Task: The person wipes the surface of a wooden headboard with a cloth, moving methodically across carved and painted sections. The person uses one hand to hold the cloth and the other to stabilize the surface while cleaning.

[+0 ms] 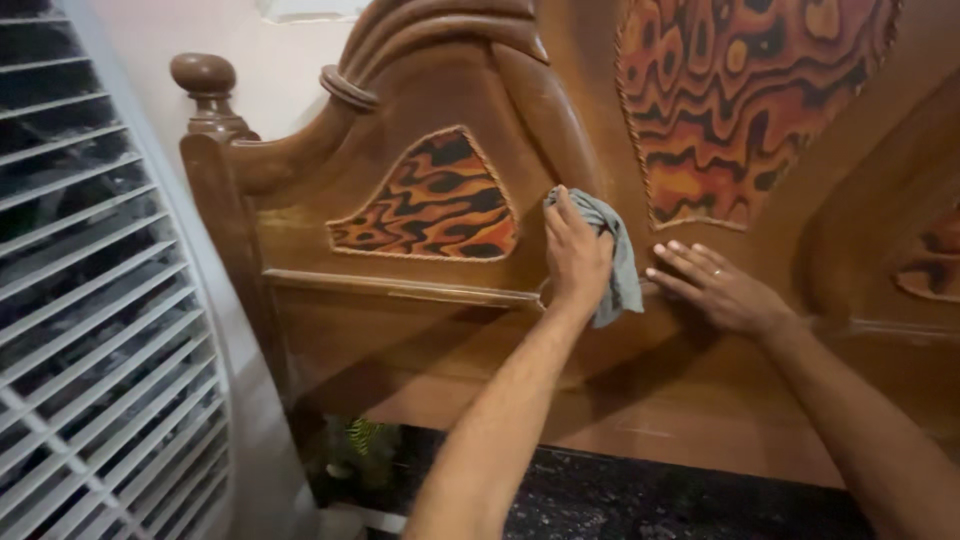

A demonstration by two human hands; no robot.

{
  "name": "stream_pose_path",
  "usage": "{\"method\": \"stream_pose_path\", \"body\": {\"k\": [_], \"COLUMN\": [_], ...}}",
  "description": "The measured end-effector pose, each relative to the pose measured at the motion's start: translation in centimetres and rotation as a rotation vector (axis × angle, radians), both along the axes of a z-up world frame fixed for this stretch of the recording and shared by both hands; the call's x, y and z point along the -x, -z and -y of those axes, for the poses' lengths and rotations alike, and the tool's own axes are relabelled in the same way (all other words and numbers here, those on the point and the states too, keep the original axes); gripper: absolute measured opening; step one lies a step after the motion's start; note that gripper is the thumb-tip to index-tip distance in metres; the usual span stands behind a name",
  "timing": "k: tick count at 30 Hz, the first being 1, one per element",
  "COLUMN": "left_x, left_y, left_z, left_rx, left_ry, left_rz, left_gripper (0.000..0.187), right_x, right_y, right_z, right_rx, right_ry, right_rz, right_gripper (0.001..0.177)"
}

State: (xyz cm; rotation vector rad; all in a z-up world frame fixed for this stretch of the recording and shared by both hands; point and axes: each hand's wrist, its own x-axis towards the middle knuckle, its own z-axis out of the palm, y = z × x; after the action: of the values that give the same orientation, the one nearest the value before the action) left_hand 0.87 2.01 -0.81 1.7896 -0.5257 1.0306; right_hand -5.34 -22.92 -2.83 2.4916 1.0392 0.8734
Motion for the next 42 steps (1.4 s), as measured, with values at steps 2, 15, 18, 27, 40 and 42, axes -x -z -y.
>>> {"method": "stream_pose_path", "body": {"k": [2, 15, 18, 27, 40, 42], "left_x": [0.1, -0.4, -1.4, -1.3, -2.2, -2.6], "left_y": [-0.3, -0.8, -0.8, -0.4, -1.4, -0.7], "left_z": [0.0, 1.6, 2.4, 1.5, -7.0, -7.4], "left_rx": [-0.022, -0.006, -0.024, -0.077, -0.116, -0.078], "left_ry": [-0.052, -0.118, -0.201, -0.116, 0.278, 0.269], "left_rz": [0.063, -0.122, -0.046, -0.056, -0.024, 0.021], "left_gripper": [0.092, 0.081, 0.079, 0.088, 0.036, 0.033], "right_x": [0.2, 0.0, -0.8, -0.8, 2.1, 2.4], "right_y": [-0.6, -0.2, 0.2, 0.9, -1.3, -2.5], "right_z": [-0.2, -0.3, 0.4, 1.0, -11.1, -15.3], "right_rx": [0.012, 0.041, 0.058, -0.005, -0.401, -0.616], "right_ry": [0.005, 0.065, 0.111, 0.070, 0.015, -0.037], "right_rz": [-0.011, 0.031, 0.033, 0.019, 0.057, -0.011], "right_gripper": [0.083, 0.078, 0.076, 0.079, 0.064, 0.071]}}
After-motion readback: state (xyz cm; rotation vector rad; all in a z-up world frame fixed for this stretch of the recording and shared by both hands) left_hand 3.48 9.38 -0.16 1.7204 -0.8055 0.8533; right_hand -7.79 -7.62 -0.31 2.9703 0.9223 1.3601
